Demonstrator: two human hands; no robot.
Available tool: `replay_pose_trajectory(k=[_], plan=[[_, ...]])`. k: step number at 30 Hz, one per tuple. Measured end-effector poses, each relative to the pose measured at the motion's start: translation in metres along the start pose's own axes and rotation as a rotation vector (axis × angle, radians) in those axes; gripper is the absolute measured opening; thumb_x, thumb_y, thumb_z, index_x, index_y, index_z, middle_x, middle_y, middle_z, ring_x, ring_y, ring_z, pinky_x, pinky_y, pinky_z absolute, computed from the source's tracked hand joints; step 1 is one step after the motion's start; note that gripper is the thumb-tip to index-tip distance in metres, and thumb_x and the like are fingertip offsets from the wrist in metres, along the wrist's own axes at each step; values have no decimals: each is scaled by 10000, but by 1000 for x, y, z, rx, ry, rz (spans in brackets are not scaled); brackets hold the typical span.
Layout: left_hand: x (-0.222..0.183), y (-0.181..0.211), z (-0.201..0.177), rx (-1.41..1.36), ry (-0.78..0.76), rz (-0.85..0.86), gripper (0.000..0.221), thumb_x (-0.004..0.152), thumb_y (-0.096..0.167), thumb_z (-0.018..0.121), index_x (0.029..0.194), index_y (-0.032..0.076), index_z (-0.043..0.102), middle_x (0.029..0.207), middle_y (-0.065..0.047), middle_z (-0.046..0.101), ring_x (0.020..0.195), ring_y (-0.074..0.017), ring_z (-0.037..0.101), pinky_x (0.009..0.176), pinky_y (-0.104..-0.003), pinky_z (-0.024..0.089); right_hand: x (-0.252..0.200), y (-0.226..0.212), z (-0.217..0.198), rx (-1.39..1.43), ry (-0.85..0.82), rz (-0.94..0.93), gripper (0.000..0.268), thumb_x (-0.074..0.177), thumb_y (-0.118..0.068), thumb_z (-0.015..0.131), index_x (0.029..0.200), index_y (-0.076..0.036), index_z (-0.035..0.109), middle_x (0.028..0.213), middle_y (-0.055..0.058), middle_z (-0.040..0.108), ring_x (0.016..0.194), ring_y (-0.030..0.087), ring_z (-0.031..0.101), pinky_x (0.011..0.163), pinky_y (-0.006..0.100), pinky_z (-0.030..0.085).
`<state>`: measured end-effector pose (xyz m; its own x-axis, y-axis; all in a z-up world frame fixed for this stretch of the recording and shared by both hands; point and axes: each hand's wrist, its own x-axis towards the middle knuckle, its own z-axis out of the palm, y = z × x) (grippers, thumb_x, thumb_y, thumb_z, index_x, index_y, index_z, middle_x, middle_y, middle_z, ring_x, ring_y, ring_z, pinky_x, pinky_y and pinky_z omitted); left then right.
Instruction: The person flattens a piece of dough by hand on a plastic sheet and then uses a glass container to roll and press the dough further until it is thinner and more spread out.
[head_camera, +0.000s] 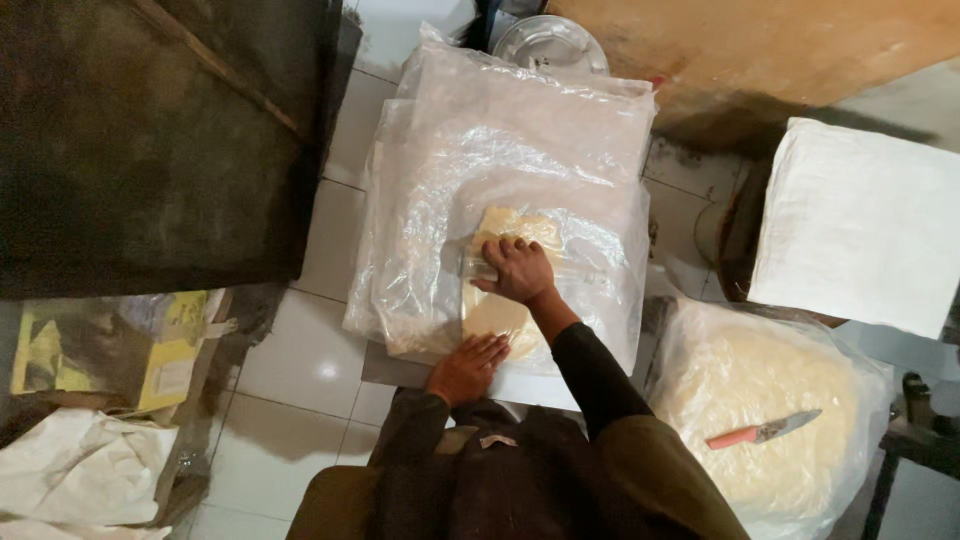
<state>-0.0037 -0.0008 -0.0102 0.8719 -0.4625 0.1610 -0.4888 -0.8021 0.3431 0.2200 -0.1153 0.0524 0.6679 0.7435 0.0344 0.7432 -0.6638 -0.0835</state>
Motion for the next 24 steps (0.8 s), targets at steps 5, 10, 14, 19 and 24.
replay_pose_trajectory(k=[5, 10, 14, 19, 24], plan=[[0, -2, -2, -24, -22, -8, 507, 1027, 282, 443, 1491, 92, 523, 1628, -73, 424, 1496, -237, 387, 1242, -451, 251, 24, 15, -1, 2, -38, 29, 735, 805, -736, 687, 1250, -157, 606, 1090, 104, 678, 959, 326, 677, 734, 489, 530], [1, -5, -2, -7, -84, -14, 542, 1031, 331, 448, 1510, 82, 491, 1628, -79, 408, 1498, -240, 371, 1239, -447, 231, 51, 32, -7, -19, 5, 14, 774, 750, -763, 713, 1226, -159, 623, 1073, 110, 691, 960, 340, 673, 701, 475, 537], [-1, 3, 9, 41, -27, -8, 529, 1046, 309, 468, 1534, 105, 488, 1640, -59, 421, 1510, -221, 375, 1264, -440, 234, 58, 49, -15, 2, 63, 50, 758, 761, -756, 726, 1216, -156, 636, 1045, 101, 697, 1008, 353, 667, 717, 468, 545], [-6, 1, 12, 5, 15, 17, 532, 1026, 285, 498, 1518, 84, 499, 1621, -72, 438, 1510, -225, 373, 1257, -441, 241, 24, 16, -10, -36, 132, 136, 758, 739, -751, 735, 1166, -134, 634, 1049, 115, 693, 948, 361, 665, 714, 475, 543], [-11, 11, -4, -62, 48, -19, 523, 967, 236, 514, 1466, 87, 555, 1586, -61, 484, 1467, -198, 426, 1219, -423, 293, -37, -44, -8, -5, 60, 136, 760, 758, -735, 736, 1172, -108, 628, 1031, 125, 679, 918, 338, 672, 719, 481, 535]])
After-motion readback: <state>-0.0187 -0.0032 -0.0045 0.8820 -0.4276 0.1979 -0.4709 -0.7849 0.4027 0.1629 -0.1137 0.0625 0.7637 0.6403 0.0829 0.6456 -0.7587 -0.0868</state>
